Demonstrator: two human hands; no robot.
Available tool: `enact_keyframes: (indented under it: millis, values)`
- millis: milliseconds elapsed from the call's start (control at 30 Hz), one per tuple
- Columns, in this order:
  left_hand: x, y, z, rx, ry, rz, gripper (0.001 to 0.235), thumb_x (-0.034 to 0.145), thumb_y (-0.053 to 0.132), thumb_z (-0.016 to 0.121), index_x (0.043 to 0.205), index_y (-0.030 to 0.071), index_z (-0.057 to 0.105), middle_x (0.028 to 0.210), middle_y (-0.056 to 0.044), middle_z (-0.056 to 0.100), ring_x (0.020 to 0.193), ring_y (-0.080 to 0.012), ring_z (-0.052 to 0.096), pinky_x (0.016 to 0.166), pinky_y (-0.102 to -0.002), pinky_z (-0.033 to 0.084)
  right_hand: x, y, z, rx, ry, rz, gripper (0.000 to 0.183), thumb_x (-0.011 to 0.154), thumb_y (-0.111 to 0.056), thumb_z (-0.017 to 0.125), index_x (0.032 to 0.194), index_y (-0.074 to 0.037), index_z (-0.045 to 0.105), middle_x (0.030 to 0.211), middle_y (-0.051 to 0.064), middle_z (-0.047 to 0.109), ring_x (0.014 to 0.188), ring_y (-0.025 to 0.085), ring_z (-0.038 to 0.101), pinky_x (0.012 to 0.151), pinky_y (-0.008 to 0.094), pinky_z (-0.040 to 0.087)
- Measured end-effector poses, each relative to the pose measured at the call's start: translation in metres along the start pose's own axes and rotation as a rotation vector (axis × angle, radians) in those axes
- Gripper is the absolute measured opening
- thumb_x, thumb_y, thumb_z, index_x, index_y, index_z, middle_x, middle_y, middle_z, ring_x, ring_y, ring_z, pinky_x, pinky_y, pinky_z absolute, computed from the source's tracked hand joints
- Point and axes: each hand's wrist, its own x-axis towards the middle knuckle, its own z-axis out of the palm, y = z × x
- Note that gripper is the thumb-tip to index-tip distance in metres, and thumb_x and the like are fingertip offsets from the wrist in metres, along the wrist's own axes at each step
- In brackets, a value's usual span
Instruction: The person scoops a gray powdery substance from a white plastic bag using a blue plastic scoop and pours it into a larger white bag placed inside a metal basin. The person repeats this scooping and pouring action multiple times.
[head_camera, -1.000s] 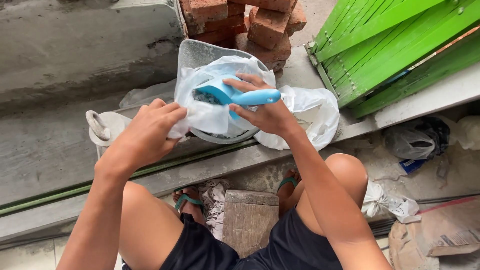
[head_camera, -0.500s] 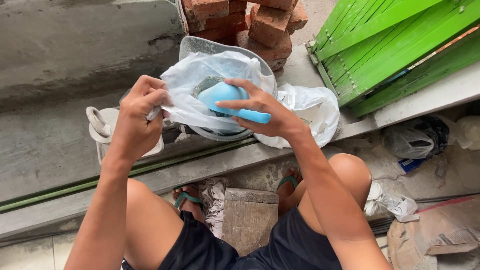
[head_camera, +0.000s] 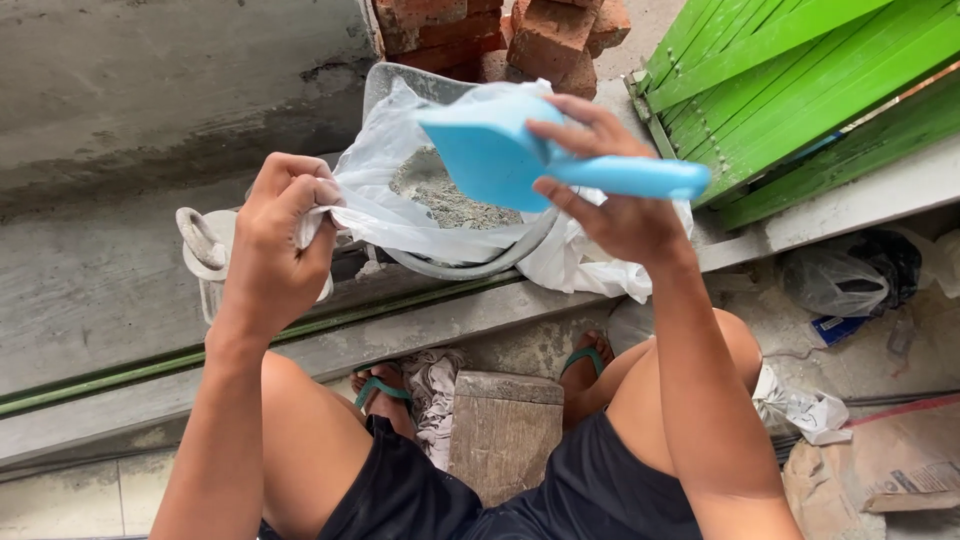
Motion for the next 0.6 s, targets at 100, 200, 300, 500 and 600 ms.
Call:
enact_keyframes:
  millis: [100,200,300,500,600]
  values:
    - [-0.004,0.019,-0.004,-0.01,-0.018,-0.023,0.011,0.098,-0.003,0.053,0.108,0.003,0.055,0.12,-0.016,0.05,0.113,-0.0303,0.054,0.096,-0.042,0.046,-0.003,-0.006,-0.015,0.27,0.076,0.195,0.051,0.111,-0.032,0.054,0.151,-0.003,0.043,0.158,0.026,0.044,0.15,0.043,0.041,0.125,0.06,0.041]
    - [-0.008,0.035,-0.003,-0.003,-0.026,0.005,0.028,0.103,0.009,0.059,0.128,0.0,0.052,0.128,-0.02,0.044,0.125,-0.0341,0.046,0.11,-0.045,0.041,-0.019,0.004,-0.022,0.81,0.317,0.511,0.073,0.1,-0.039,0.065,0.159,-0.01,0.034,0.151,0.021,0.049,0.126,0.04,0.062,0.093,0.056,0.068]
    - [-0.022,0.062,0.007,0.291,0.041,-0.018,0.079,0.096,0.034,0.08,0.152,0.009,0.031,0.15,-0.024,0.027,0.144,-0.0444,0.03,0.118,-0.065,0.038,-0.039,0.013,-0.04,0.976,0.383,0.526,0.075,0.101,-0.05,0.069,0.16,-0.024,0.031,0.17,0.026,0.031,0.143,0.05,0.052,0.104,0.06,0.063]
    - [-0.048,0.132,0.089,-0.257,0.162,0.235,0.024,0.093,0.021,0.071,0.115,0.011,0.064,0.118,-0.011,0.061,0.111,-0.0271,0.063,0.102,-0.04,0.048,-0.087,0.016,-0.09,0.862,0.722,0.833,0.093,0.077,-0.05,0.083,0.157,-0.024,0.045,0.154,0.01,0.057,0.137,0.042,0.064,0.097,0.058,0.071]
    - [-0.028,0.129,0.145,-0.203,-0.161,0.328,0.019,0.099,0.019,0.067,0.112,0.008,0.061,0.115,-0.014,0.062,0.104,-0.0324,0.059,0.093,-0.044,0.046,-0.136,0.017,-0.095,0.681,0.815,0.908,0.082,0.086,-0.054,0.076,0.156,-0.023,0.047,0.15,0.014,0.054,0.134,0.038,0.063,0.093,0.049,0.073]
